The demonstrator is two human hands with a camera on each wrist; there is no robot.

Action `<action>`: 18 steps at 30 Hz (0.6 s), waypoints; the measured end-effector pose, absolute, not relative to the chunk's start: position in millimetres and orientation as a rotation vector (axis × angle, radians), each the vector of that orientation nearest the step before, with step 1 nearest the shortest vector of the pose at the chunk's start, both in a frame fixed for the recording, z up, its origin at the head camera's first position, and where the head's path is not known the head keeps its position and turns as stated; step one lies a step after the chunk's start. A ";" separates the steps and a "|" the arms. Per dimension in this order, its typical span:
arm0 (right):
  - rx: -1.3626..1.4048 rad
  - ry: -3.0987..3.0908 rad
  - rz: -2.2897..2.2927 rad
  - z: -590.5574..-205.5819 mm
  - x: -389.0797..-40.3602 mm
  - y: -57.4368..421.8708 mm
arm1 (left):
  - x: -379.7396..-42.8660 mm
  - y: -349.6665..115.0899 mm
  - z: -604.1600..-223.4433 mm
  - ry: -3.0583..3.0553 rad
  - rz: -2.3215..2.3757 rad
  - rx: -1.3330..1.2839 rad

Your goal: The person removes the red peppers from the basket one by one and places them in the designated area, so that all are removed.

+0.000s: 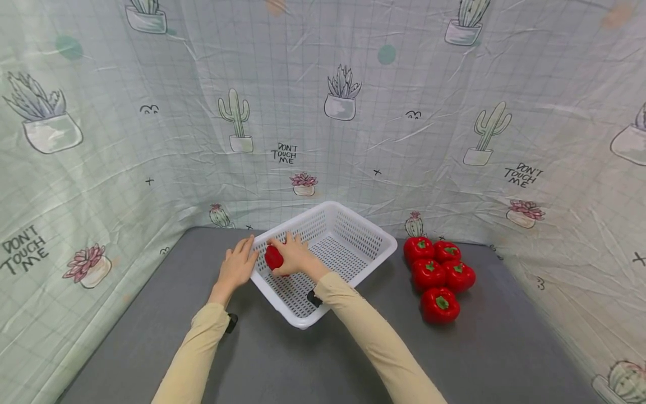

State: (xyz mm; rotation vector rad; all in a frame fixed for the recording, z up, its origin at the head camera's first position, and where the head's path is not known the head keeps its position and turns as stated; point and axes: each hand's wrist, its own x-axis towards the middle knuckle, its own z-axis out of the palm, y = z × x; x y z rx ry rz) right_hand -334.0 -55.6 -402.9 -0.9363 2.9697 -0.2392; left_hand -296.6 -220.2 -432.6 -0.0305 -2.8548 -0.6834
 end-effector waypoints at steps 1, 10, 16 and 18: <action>-0.941 2.973 -0.240 -402.4 -333.7 -55.6 | -296.6 -220.3 -432.7 -2.857 -0.683 -0.032; -1.004 2.990 -0.214 -397.6 -331.7 -54.8 | -296.9 -220.6 -432.0 -2.865 -0.686 -0.027; -1.073 2.993 -0.243 -387.3 -327.6 -51.9 | -296.2 -220.2 -431.6 -2.864 -0.700 -0.016; -1.086 2.987 -0.233 -383.4 -326.1 -50.3 | -296.0 -220.2 -431.4 -2.867 -0.702 -0.015</action>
